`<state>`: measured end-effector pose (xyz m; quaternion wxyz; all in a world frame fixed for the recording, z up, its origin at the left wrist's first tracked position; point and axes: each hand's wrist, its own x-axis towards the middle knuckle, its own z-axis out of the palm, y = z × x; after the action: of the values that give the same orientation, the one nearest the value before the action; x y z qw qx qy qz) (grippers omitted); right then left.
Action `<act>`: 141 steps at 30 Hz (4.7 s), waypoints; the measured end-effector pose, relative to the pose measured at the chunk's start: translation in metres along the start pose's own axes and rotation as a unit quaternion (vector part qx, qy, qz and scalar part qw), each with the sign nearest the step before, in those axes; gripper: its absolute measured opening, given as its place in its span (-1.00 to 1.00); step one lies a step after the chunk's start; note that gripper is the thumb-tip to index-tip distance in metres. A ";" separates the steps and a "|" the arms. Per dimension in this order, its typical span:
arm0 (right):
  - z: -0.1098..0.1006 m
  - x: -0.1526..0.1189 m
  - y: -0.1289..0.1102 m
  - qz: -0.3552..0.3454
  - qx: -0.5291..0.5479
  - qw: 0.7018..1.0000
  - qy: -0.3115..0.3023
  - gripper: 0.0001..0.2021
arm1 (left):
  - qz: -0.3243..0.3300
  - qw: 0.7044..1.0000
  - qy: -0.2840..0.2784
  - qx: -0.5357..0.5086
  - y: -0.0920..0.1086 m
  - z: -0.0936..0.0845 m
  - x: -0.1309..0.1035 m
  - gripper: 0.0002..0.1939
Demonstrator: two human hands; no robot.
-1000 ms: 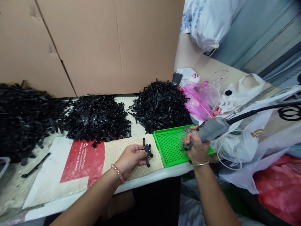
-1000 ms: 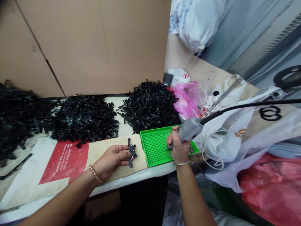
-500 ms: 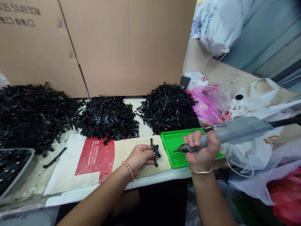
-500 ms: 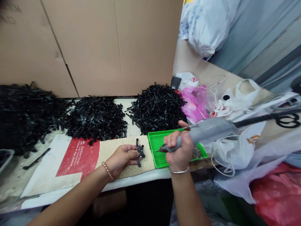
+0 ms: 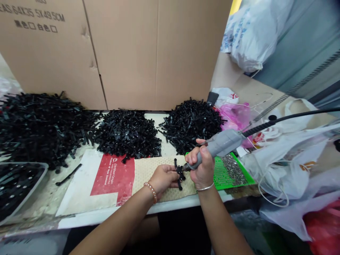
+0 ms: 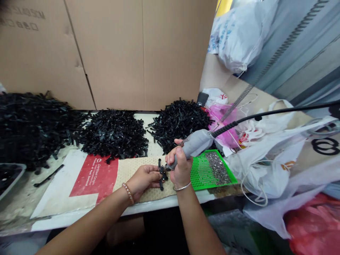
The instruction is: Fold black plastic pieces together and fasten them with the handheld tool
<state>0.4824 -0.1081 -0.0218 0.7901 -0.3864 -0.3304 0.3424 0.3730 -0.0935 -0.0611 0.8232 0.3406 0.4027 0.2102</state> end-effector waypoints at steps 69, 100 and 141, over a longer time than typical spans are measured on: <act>-0.001 -0.005 0.004 -0.022 -0.031 0.999 -0.018 -0.73 | 0.007 1.000 -0.020 -0.003 -0.002 -0.002 0.000 -0.81; -0.007 -0.003 0.013 -0.022 -0.047 0.992 -0.116 -0.82 | -0.018 1.000 0.002 0.003 0.000 0.001 0.001 -0.80; -0.009 0.007 0.015 0.066 -0.046 0.980 -0.184 -0.77 | -0.050 0.999 0.017 -0.006 0.008 0.004 0.001 -0.82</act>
<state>0.4894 -0.0987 -0.0371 0.6727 -0.3737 -0.4597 0.4433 0.3762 -0.0894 -0.0541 0.8278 0.3114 0.4319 0.1770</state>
